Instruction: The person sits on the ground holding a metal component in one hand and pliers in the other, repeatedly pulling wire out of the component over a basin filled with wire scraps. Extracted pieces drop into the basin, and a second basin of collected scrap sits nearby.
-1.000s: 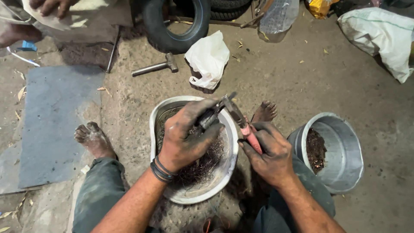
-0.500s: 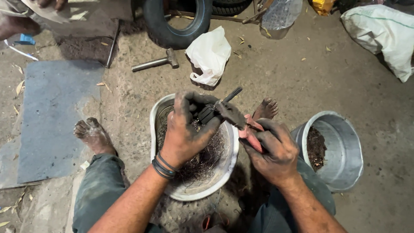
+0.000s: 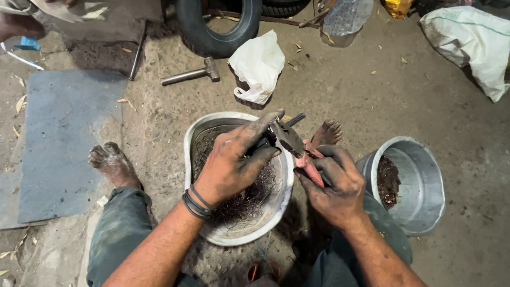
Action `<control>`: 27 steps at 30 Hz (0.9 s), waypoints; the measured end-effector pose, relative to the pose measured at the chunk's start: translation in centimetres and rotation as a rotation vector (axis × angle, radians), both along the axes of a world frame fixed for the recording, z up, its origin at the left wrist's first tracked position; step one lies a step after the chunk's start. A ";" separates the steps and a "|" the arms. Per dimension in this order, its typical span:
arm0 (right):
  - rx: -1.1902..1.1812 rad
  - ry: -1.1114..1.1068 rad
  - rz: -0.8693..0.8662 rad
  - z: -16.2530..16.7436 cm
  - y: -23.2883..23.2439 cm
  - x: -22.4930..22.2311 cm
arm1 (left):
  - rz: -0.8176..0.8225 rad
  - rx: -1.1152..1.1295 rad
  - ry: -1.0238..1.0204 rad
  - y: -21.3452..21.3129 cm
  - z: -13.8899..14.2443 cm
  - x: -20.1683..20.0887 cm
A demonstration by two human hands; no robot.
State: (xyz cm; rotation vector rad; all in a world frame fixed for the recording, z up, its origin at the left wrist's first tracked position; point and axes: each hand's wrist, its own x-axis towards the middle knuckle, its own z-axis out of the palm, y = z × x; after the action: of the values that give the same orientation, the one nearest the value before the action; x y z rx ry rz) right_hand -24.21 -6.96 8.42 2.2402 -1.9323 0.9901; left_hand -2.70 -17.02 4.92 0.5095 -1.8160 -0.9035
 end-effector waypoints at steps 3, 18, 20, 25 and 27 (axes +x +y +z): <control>0.019 -0.008 0.009 -0.1 0.1 0.0 | -0.036 0.054 0.042 -0.3 0.0 0.0; 0.269 -0.232 -0.040 -0.5 -0.2 -1.2 | 0.078 0.467 0.226 -0.6 -0.8 -0.4; 0.198 -0.235 0.012 -0.4 -0.1 -1.3 | 0.116 0.460 0.223 -0.7 -0.9 -0.3; 0.175 -0.224 0.022 -0.4 -0.2 -1.3 | 0.091 0.376 0.172 -0.8 -0.8 -0.3; 0.196 -0.227 0.013 -0.4 -0.1 -1.3 | 0.105 0.314 0.151 -0.9 -0.6 -0.3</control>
State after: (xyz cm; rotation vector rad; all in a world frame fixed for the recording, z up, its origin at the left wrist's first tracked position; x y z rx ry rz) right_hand -25.48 -7.09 8.03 2.3332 -2.1975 1.1488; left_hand -3.03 -17.89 4.32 0.7068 -1.5052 -1.1297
